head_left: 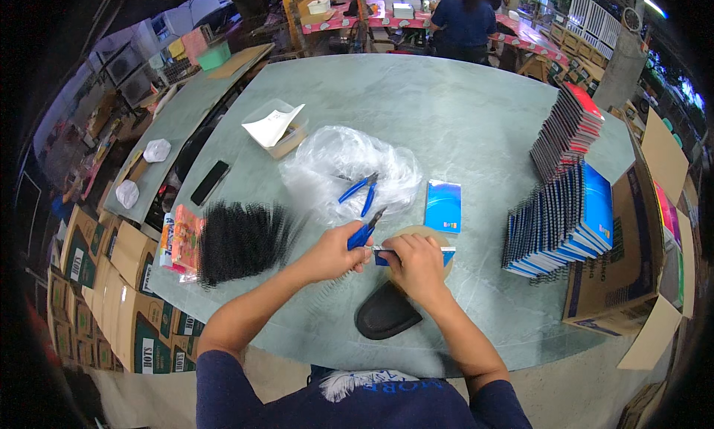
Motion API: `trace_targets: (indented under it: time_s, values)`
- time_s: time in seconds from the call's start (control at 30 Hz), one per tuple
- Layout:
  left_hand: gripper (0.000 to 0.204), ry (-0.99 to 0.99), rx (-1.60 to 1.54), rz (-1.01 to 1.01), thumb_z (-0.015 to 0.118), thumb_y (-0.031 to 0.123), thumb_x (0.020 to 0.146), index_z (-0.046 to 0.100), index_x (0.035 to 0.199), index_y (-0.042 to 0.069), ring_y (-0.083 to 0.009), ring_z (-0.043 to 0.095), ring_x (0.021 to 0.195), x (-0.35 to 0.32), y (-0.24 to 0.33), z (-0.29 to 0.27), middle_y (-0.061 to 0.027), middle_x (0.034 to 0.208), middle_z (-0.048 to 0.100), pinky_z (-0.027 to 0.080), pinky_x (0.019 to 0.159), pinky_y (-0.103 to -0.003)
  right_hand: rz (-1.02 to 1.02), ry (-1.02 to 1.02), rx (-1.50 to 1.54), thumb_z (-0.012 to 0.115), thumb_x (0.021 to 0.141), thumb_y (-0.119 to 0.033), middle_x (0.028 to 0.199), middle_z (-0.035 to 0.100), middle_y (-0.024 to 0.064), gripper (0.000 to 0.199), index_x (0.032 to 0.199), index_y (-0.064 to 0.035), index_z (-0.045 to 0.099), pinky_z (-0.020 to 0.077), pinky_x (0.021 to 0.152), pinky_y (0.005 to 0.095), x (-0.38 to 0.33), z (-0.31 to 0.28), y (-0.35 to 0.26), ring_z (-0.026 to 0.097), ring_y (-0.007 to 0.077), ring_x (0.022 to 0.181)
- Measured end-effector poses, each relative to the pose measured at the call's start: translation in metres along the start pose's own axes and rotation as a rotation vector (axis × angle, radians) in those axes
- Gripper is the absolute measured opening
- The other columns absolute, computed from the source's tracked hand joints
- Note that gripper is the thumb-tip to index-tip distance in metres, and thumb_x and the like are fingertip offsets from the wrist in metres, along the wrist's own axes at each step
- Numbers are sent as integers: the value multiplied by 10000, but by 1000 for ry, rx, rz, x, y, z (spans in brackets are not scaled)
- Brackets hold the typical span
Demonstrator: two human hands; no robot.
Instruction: The person assembles notebooks by threading plastic coils through pre-punched holes in paper and covers, then trims the excess coil using pliers.
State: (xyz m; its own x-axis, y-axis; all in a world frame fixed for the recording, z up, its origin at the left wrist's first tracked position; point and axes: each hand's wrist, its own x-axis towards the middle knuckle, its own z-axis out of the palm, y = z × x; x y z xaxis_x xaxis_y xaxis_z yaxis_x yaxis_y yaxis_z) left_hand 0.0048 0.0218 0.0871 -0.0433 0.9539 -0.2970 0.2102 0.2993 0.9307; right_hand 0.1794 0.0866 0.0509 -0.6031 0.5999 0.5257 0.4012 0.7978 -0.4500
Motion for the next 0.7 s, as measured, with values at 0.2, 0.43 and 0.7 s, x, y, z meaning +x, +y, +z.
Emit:
trace_targets:
  time_s: [0.2, 0.43, 0.7]
  values:
    - [247, 368, 755, 734, 652, 43, 754, 504, 951, 30, -295, 550, 826, 5, -23, 8, -131, 879, 556, 440, 730, -354, 14, 36, 5, 713, 689, -162, 764, 626, 17, 167, 823, -103, 631, 373, 637, 343, 0, 3, -4, 578, 209, 716]
    - [361, 404, 720, 729, 692, 96, 708, 515, 1016, 31, -334, 530, 858, -16, -5, -1, -143, 909, 541, 425, 745, -386, -17, 30, -25, 708, 717, -193, 772, 640, 15, 164, 833, -94, 646, 370, 636, 334, 3, 1, -8, 578, 191, 714]
    - [327, 343, 1218, 414, 579, 248, 731, 527, 995, 62, -301, 571, 770, -48, -3, 3, -125, 822, 556, 427, 653, -417, 1, 146, 21, 696, 707, -189, 712, 602, 3, 158, 845, -122, 657, 361, 614, 339, 1, 6, -6, 563, 183, 673]
